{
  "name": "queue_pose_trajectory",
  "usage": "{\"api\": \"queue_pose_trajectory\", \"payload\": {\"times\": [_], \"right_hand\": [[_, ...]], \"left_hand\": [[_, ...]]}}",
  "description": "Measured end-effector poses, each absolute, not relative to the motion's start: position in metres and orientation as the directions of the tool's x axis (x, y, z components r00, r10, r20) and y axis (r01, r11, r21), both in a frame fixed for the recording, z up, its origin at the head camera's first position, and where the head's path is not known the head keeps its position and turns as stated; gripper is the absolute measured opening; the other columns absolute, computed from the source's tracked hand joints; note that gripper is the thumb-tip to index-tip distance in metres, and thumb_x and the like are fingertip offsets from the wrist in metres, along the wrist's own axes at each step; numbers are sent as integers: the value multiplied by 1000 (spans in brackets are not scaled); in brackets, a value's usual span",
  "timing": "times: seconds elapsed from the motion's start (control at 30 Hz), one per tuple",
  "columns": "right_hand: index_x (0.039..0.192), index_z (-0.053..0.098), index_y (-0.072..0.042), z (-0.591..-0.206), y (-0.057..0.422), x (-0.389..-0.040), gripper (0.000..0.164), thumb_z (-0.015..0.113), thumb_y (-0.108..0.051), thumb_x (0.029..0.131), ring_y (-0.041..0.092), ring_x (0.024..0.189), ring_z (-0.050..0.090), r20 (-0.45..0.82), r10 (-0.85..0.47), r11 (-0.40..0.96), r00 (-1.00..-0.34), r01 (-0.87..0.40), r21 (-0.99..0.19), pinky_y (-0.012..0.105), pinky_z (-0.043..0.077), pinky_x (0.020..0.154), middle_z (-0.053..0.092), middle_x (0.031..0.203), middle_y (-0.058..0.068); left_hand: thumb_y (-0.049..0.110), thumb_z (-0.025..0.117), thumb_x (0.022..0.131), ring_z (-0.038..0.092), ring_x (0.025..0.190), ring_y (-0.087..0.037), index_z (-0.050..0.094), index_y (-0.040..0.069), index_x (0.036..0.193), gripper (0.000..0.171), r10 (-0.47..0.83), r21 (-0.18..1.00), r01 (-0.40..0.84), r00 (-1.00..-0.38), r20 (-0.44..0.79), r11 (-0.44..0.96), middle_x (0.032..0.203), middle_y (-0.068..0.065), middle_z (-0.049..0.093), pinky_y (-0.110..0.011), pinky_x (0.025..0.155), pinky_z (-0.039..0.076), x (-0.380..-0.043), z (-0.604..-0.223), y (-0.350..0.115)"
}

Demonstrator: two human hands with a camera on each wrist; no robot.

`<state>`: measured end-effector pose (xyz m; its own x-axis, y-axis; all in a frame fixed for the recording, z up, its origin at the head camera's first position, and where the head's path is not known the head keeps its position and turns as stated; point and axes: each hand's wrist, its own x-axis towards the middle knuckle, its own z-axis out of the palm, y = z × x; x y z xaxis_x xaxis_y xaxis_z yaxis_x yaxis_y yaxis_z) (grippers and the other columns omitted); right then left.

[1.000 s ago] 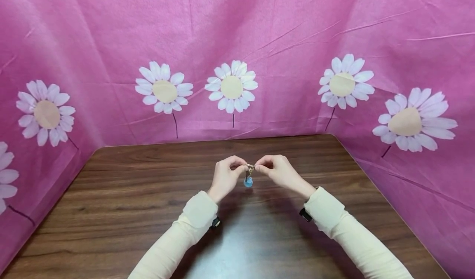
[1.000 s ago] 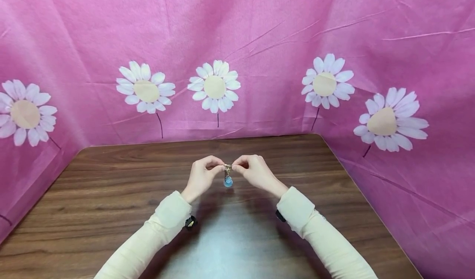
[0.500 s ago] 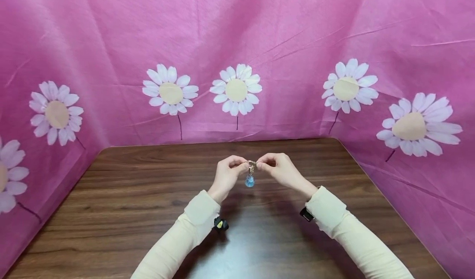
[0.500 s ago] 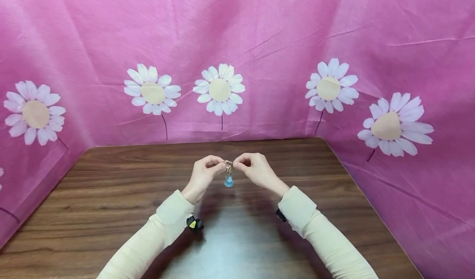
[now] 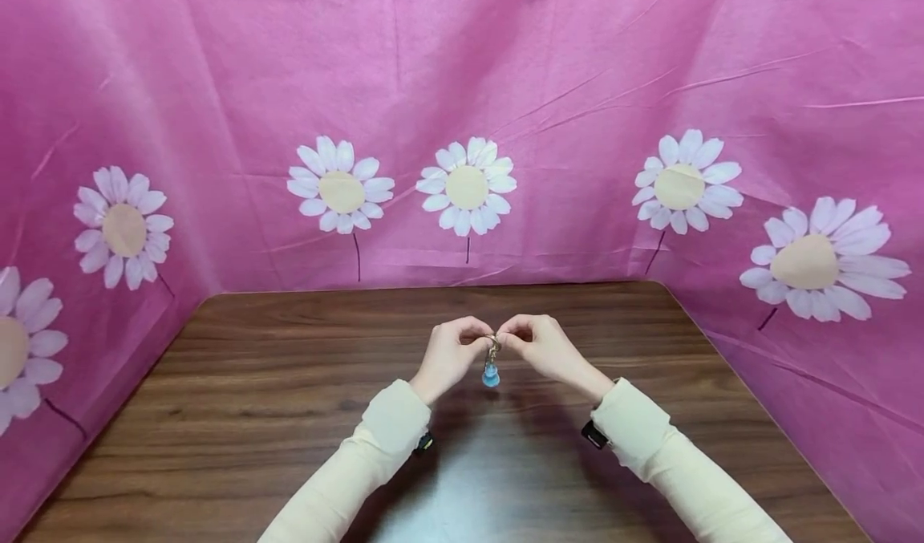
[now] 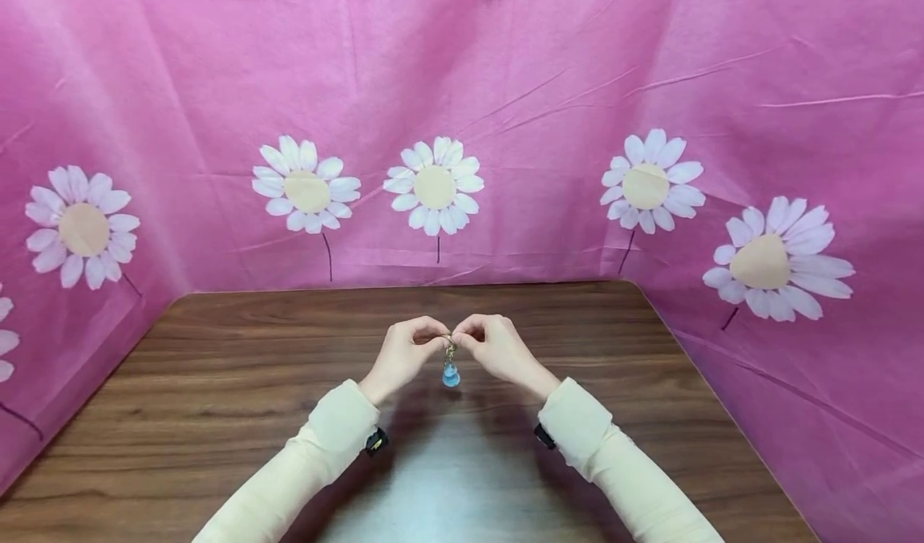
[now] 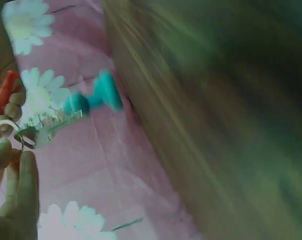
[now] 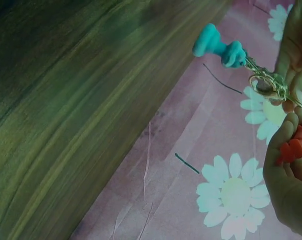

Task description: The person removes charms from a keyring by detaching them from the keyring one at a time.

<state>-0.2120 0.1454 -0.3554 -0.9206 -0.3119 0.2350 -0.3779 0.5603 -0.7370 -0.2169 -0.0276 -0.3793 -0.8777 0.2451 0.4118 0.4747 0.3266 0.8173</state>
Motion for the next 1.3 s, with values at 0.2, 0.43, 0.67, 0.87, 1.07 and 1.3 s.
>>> {"api": "queue_pose_trajectory", "payload": {"times": [0.2, 0.43, 0.67, 0.87, 1.07, 1.3], "right_hand": [[88, 68, -10, -358, 147, -213, 9, 63, -16, 85, 12, 68, 54, 236, -312, 578, -920, -381, -721, 23, 44, 60, 68, 81, 5], [87, 70, -13, -358, 151, -215, 8, 69, -18, 81, 10, 73, 61, 208, -360, 591, -909, -395, -703, 24, 49, 64, 70, 81, 0], [89, 70, -11, -360, 155, -214, 11, 70, -13, 78, 8, 70, 59, 213, -408, 589, -888, -434, -682, 22, 47, 62, 69, 80, -1], [92, 69, -8, -357, 158, -212, 15, 71, -10, 78, 7, 68, 59, 252, -394, 609, -884, -456, -649, 21, 47, 60, 69, 79, 1], [90, 70, -8, -357, 154, -213, 15, 73, -9, 75, 6, 69, 61, 335, -362, 614, -870, -493, -617, 20, 48, 60, 69, 80, 1], [89, 72, -10, -368, 154, -212, 15, 75, -9, 73, 4, 66, 57, 491, -358, 634, -794, -593, -497, 24, 48, 60, 67, 77, -3]], "left_hand": [[13, 71, 78, 65, 72, -9, 70, 10, 81, 4, 281, 585, 613, -779, 561, 530, 78, 2, 68, -19, 66, 50, -218, -380, -28], [14, 71, 77, 63, 68, -7, 70, 12, 79, 3, 275, 541, 612, -769, 577, 578, 75, 5, 67, -19, 64, 48, -218, -380, -31], [14, 73, 75, 62, 65, -6, 71, 16, 78, 4, 254, 535, 587, -782, 569, 607, 75, 6, 68, -20, 61, 46, -215, -380, -31], [12, 73, 74, 63, 64, -7, 73, 14, 79, 5, 252, 533, 596, -774, 581, 601, 75, 4, 69, -20, 59, 46, -218, -378, -29], [10, 73, 74, 62, 64, -7, 72, 15, 76, 5, 217, 555, 589, -775, 593, 587, 73, 5, 69, -20, 59, 46, -219, -378, -32], [15, 73, 75, 63, 68, -7, 72, 12, 77, 4, 202, 608, 563, -805, 558, 560, 75, 3, 70, -18, 61, 47, -219, -380, -33]]}}
